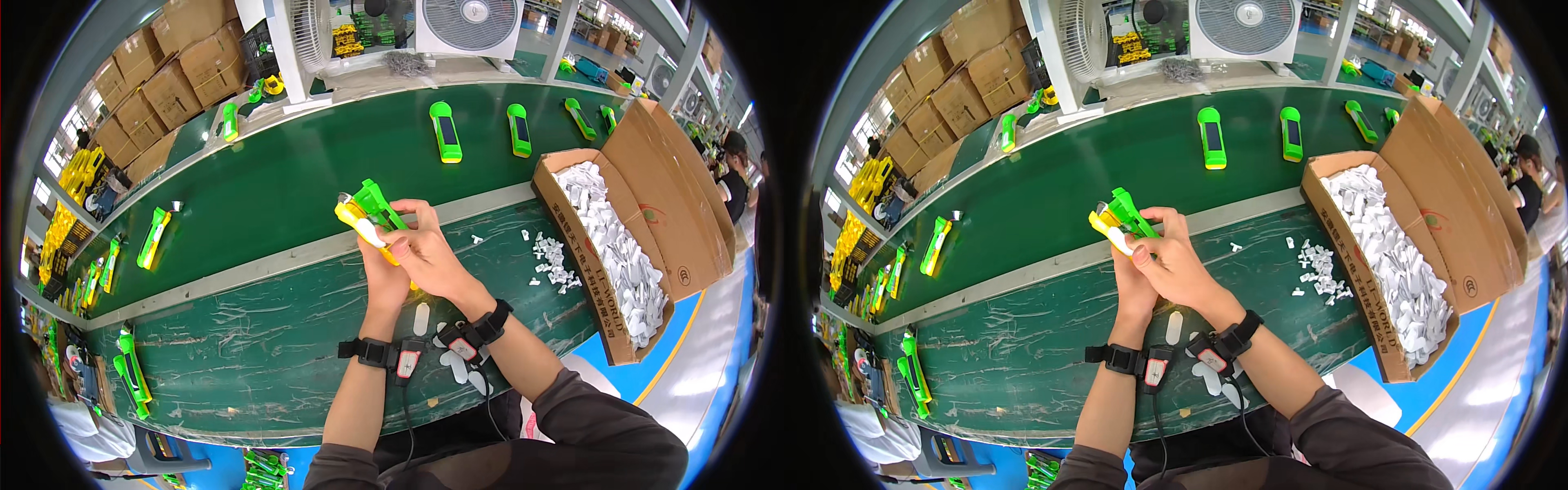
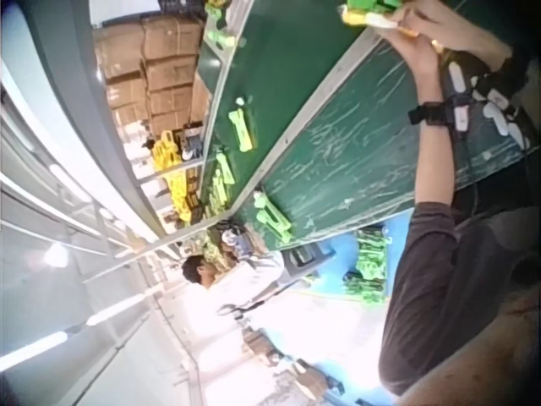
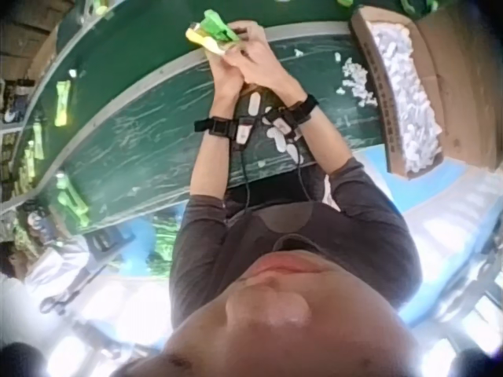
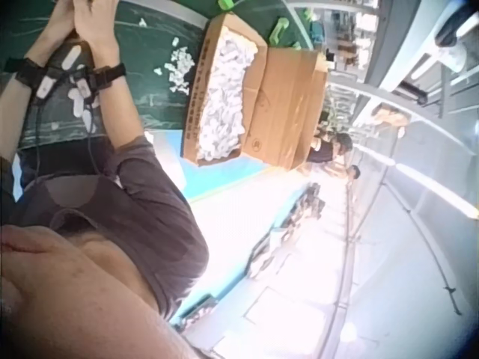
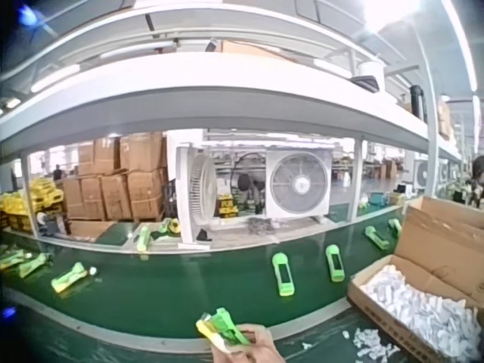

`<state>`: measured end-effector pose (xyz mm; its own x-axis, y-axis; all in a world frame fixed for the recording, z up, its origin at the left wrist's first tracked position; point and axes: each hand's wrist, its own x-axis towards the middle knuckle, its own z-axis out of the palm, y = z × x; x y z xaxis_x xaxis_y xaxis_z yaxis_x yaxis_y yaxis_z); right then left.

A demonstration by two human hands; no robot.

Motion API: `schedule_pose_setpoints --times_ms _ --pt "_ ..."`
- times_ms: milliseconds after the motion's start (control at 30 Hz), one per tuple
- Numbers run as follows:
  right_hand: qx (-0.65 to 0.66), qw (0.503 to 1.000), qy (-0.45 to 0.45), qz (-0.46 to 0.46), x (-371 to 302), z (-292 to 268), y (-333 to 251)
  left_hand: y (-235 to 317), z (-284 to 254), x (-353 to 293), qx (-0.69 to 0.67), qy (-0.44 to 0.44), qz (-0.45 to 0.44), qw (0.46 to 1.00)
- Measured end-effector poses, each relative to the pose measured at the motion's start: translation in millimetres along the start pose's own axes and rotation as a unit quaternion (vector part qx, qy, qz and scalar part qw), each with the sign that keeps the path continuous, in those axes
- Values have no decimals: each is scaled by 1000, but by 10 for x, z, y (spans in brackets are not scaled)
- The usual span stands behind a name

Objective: Assembling plastic flashlight components and testing them on a factory conveyor belt.

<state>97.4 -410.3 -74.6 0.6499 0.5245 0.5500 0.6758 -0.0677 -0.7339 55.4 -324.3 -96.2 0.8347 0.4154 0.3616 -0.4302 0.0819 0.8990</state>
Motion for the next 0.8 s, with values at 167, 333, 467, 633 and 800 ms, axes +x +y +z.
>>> schedule_pose_setpoints --times_ms 167,333,467,633,800 --pt "114 990 7 85 10 10 19 -80 -32 20 13 19 1 1000" --pt "81 991 93 51 27 22 -68 -133 -80 59 30 36 -17 999" --pt "94 987 128 34 39 67 -115 -120 -74 60 24 34 -11 999" --pt "88 991 101 21 23 75 -77 -129 -71 92 61 14 14 998" --pt "41 996 64 -40 25 52 -94 -73 -51 96 -25 0 3 1000"
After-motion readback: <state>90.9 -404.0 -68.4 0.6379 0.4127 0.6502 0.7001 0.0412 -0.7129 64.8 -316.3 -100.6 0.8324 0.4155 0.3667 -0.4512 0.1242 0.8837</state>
